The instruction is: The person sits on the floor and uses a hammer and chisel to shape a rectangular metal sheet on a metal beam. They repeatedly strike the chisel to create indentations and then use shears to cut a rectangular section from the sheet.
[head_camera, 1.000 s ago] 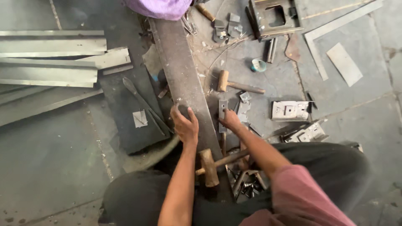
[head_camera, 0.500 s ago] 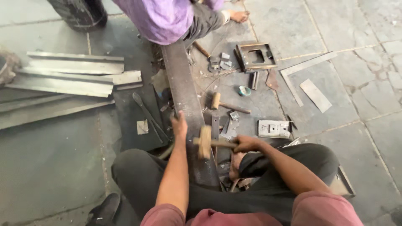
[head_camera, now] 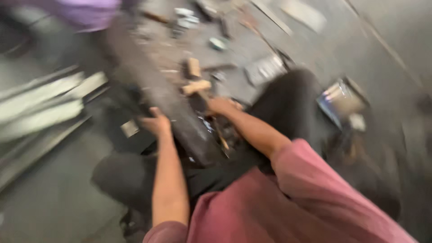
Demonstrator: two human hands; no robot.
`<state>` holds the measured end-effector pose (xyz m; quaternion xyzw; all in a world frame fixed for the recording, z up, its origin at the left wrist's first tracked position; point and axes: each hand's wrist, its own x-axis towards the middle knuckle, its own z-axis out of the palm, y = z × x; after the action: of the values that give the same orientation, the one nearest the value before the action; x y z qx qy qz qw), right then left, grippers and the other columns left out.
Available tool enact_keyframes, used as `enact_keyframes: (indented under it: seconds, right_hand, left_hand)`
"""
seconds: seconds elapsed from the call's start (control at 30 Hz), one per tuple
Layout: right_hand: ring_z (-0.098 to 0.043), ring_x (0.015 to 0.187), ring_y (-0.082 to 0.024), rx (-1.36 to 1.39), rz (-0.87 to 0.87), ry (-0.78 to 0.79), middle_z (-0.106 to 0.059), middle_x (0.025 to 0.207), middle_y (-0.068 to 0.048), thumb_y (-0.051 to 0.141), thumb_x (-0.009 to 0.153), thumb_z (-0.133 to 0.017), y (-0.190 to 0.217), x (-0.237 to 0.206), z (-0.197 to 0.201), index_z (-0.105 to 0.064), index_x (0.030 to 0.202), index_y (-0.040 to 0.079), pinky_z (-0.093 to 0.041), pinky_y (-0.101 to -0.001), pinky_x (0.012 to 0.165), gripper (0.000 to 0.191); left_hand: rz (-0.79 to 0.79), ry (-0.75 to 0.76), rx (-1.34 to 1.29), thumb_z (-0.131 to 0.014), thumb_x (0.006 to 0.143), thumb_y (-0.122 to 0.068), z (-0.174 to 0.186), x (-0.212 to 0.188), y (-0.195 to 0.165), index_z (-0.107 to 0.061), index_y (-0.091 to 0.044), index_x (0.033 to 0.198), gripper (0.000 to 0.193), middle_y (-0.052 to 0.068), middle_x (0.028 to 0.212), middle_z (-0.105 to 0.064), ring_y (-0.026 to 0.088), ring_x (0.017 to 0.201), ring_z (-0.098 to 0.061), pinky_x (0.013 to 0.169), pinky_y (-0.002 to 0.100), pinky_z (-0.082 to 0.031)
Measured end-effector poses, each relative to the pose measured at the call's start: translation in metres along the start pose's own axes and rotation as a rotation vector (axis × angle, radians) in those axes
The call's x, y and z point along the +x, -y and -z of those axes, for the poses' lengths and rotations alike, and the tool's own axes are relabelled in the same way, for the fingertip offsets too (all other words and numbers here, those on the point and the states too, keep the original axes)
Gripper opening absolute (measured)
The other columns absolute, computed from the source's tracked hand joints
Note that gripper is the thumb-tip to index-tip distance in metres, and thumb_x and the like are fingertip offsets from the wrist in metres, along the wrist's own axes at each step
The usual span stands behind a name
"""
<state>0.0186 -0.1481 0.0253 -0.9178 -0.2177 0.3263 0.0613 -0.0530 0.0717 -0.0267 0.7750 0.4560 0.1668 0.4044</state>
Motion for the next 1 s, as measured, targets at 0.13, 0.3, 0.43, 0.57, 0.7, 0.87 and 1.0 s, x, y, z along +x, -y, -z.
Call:
enact_keyframes:
  seconds: [0.13, 0.3, 0.43, 0.57, 0.7, 0.87, 1.0]
  right_hand:
    - [-0.071, 0.106, -0.036, 0.316, 0.167, -0.382, -0.074, 0.112, -0.018, 0.057, 0.103, -0.059, -0.011, -0.047, 0.036, -0.072, 0.118, 0.014, -0.057, -0.0491, 0.091, 0.047]
    - [-0.075, 0.102, -0.029, 0.807, 0.405, -1.162, -0.074, 0.113, -0.013, 0.022, 0.105, -0.066, -0.065, -0.183, 0.056, -0.064, 0.124, 0.01, -0.06, -0.0382, 0.09, 0.023]
    - [-0.072, 0.082, -0.014, 1.145, 0.043, -1.318, -0.076, 0.098, -0.005, 0.014, 0.104, -0.062, -0.192, -0.242, -0.019, -0.071, 0.114, 0.005, -0.062, -0.0285, 0.074, 0.015]
    - [-0.07, 0.089, -0.018, 1.008, -0.734, -1.405, -0.075, 0.1, -0.012, 0.019, 0.099, -0.071, -0.302, -0.276, -0.169, -0.071, 0.109, -0.001, -0.056, -0.0334, 0.081, 0.023]
    - [-0.074, 0.085, -0.02, 1.247, -1.23, -1.375, -0.078, 0.096, -0.013, 0.018, 0.085, -0.077, -0.345, -0.341, -0.302, -0.076, 0.109, -0.001, -0.058, -0.0343, 0.076, 0.031]
    - [-0.066, 0.059, -0.022, 2.214, -1.316, -1.59, -0.07, 0.076, -0.01, 0.02, 0.092, -0.074, -0.383, -0.405, -0.379, -0.069, 0.096, 0.004, -0.049, -0.0357, 0.048, 0.017]
    - [-0.059, 0.075, -0.029, 2.372, -1.311, -1.699, -0.061, 0.088, -0.011, 0.03, 0.088, -0.07, -0.43, -0.438, -0.406, -0.06, 0.103, 0.009, -0.049, -0.0458, 0.062, 0.027]
  left_hand:
    - [0.071, 0.229, -0.121, -0.065, 0.1, -0.037, -0.012, -0.028, 0.006, -0.032, 0.009, 0.149, 0.075, 0.03, 0.147, -0.047, 0.04, 0.131, -0.055, 0.109, 0.05, -0.047]
    - [0.002, 0.33, 0.209, -0.069, 0.114, -0.039, -0.035, -0.044, 0.028, 0.001, 0.012, 0.157, 0.097, 0.044, 0.153, -0.027, 0.052, 0.136, -0.045, 0.112, 0.054, -0.045]
    - [0.317, 0.532, -0.363, -0.061, 0.101, -0.034, -0.054, -0.051, 0.049, 0.014, -0.004, 0.152, 0.095, 0.027, 0.155, -0.034, 0.042, 0.134, -0.054, 0.106, 0.056, -0.051]
    - [0.35, 0.66, -0.497, -0.054, 0.114, -0.048, -0.056, -0.057, 0.065, 0.0, -0.002, 0.163, 0.087, 0.027, 0.163, -0.033, 0.044, 0.14, -0.054, 0.11, 0.058, -0.048]
    - [0.539, 0.618, -0.158, -0.029, 0.107, -0.069, -0.049, -0.071, 0.076, -0.023, -0.01, 0.169, 0.085, 0.017, 0.166, -0.036, 0.043, 0.137, -0.045, 0.109, 0.063, -0.036]
    - [0.447, 0.686, 0.085, -0.029, 0.106, -0.071, -0.048, -0.095, 0.088, -0.025, -0.007, 0.167, 0.088, 0.018, 0.164, -0.038, 0.042, 0.139, -0.045, 0.112, 0.059, -0.037]
    - [0.298, 0.821, 0.212, -0.031, 0.105, -0.07, -0.098, -0.139, 0.089, -0.027, -0.006, 0.165, 0.088, 0.019, 0.163, -0.039, 0.041, 0.138, -0.046, 0.112, 0.058, -0.037]
